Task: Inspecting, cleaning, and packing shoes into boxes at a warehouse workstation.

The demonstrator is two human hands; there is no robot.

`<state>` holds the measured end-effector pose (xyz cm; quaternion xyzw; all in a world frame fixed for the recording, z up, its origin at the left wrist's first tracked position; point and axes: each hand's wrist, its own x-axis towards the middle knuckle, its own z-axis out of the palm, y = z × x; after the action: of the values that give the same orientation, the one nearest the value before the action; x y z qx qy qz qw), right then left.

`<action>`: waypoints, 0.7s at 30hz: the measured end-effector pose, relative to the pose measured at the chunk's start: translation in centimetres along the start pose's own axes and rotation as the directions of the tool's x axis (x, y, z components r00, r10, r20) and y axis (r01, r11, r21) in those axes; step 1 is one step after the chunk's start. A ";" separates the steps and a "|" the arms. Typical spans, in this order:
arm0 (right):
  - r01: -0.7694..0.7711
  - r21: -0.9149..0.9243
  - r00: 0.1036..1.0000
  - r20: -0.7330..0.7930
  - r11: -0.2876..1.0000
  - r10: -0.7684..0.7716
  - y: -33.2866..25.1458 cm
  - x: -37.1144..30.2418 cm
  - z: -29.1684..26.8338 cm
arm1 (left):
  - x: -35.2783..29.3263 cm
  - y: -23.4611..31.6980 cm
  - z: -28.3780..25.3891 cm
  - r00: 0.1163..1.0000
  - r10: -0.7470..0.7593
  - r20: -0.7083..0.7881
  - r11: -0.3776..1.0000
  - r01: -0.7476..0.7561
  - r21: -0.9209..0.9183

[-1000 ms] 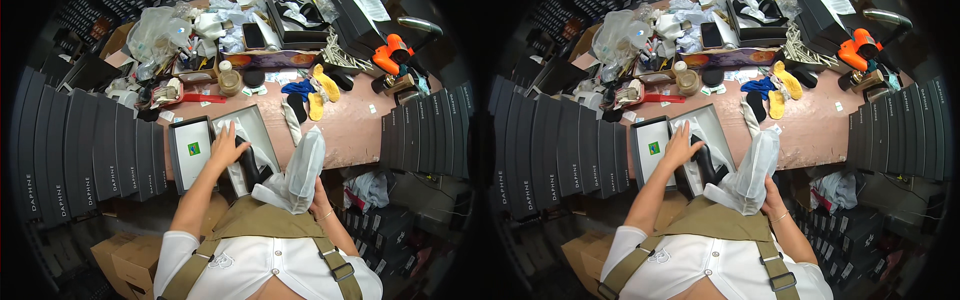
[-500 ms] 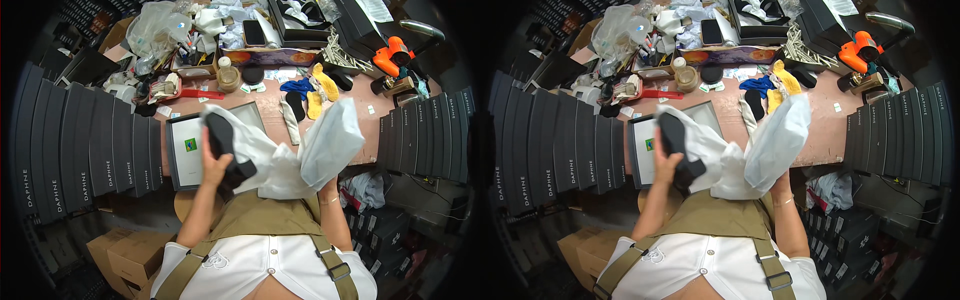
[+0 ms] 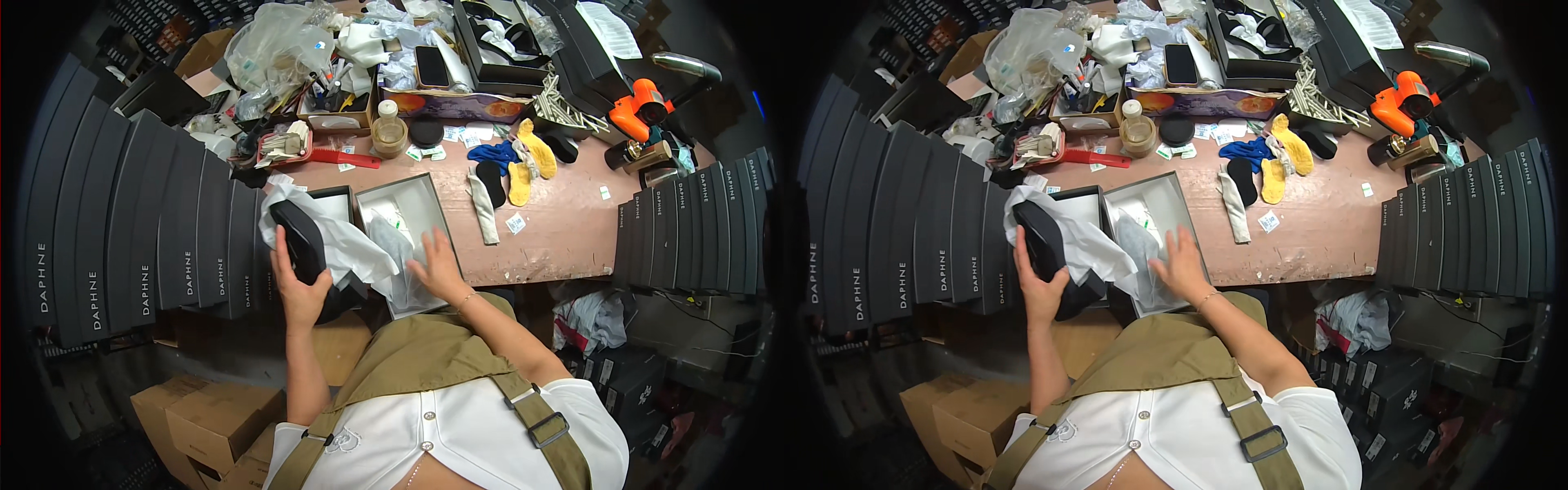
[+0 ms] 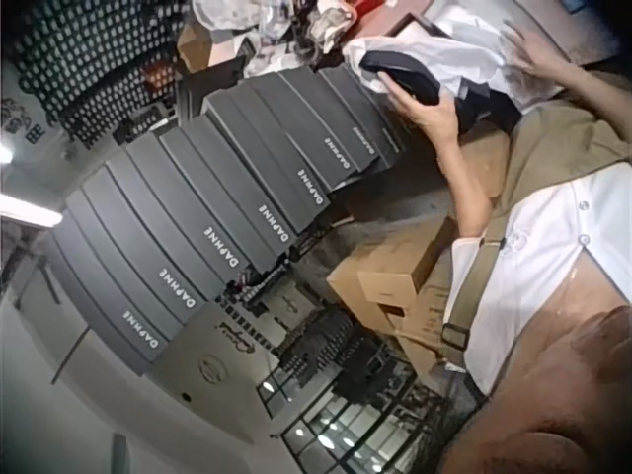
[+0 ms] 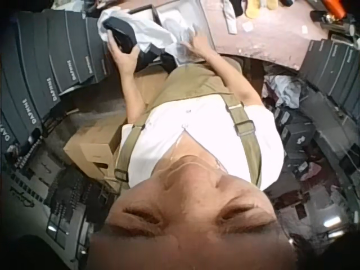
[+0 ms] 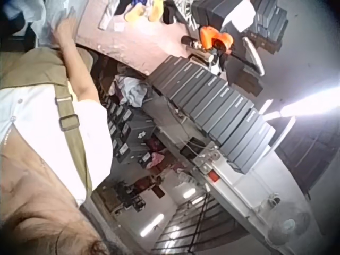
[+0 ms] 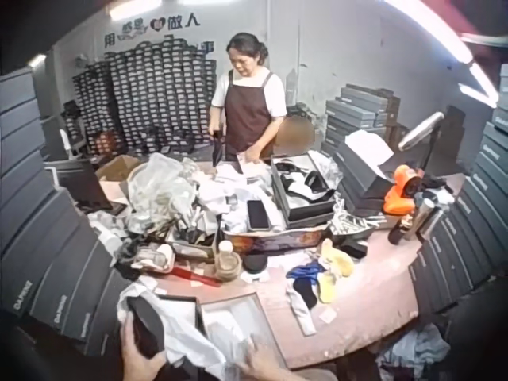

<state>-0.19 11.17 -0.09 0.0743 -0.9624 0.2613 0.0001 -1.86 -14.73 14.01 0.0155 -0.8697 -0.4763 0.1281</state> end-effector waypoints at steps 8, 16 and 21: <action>-0.687 0.449 0.726 0.376 0.571 0.577 2.7 1.1 2.6 | -0.4 -0.9 3.0 0.974 -0.091 0.208 0.996 0.086 0.034; -0.220 -0.124 0.872 0.419 0.968 0.252 1.9 2.8 2.4 | -0.1 -1.7 3.5 0.965 -0.046 0.259 0.999 0.039 0.034; -0.200 -0.086 0.940 0.265 0.976 0.216 2.1 1.1 3.7 | -0.6 -1.9 3.4 0.973 -0.045 0.228 0.998 0.035 0.049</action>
<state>-1.38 10.91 -4.31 0.0076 -0.9628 0.2194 -0.1579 -2.26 -12.91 10.59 -0.0191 -0.8888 -0.4577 0.0168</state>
